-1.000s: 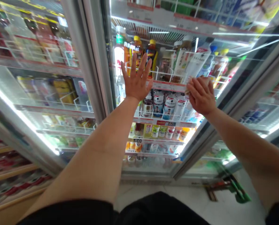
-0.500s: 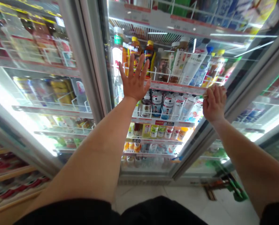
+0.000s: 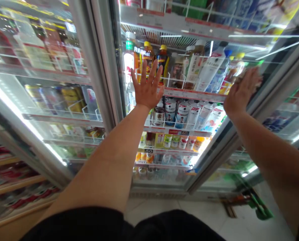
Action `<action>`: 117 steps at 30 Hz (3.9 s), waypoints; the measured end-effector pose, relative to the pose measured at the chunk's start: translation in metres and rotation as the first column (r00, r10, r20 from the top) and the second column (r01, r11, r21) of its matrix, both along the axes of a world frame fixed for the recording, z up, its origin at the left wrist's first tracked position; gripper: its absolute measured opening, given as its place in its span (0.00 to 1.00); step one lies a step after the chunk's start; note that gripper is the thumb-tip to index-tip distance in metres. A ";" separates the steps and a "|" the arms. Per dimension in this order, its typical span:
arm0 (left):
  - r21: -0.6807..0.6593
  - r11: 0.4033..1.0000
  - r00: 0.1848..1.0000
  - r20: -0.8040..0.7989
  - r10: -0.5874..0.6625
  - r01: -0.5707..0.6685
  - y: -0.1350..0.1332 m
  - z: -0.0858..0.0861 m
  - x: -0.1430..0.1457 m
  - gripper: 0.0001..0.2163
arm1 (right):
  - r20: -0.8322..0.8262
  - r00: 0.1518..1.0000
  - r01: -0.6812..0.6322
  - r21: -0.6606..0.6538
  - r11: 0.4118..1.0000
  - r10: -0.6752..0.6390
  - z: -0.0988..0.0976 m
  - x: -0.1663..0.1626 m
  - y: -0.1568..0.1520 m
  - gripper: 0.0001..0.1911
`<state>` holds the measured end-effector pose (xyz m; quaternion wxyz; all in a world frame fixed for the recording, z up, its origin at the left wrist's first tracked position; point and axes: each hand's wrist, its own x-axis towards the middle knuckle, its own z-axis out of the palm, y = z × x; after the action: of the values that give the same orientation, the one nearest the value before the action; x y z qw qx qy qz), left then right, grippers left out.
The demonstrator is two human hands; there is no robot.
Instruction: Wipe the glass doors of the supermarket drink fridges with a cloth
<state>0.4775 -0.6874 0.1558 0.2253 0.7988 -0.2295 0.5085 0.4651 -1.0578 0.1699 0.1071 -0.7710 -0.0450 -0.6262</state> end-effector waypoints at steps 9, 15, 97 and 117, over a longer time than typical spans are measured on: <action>0.003 1.000 0.999 -0.035 0.028 -0.028 -0.001 0.002 -0.007 0.32 | -0.012 0.998 -0.056 -0.235 0.970 0.055 0.041 0.005 0.075 0.31; 0.030 0.997 0.997 0.000 0.076 -0.076 0.000 0.000 -0.004 0.32 | -0.011 0.999 -0.043 -0.328 0.944 0.042 0.036 0.022 0.109 0.32; 0.362 0.906 0.924 0.375 0.074 -0.219 -0.030 0.022 0.014 0.23 | -0.161 0.982 -0.146 -0.298 0.943 0.101 -0.003 0.010 0.037 0.30; 0.578 0.809 0.975 0.220 -0.027 -0.108 0.046 0.013 0.018 0.22 | -0.202 0.979 -0.098 -0.285 0.954 0.041 -0.002 0.004 0.039 0.30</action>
<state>0.4958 -0.6418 0.1687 -0.0696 0.7733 -0.3813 0.5018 0.4693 -1.0185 0.1681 0.0175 -0.8335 -0.1539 -0.5303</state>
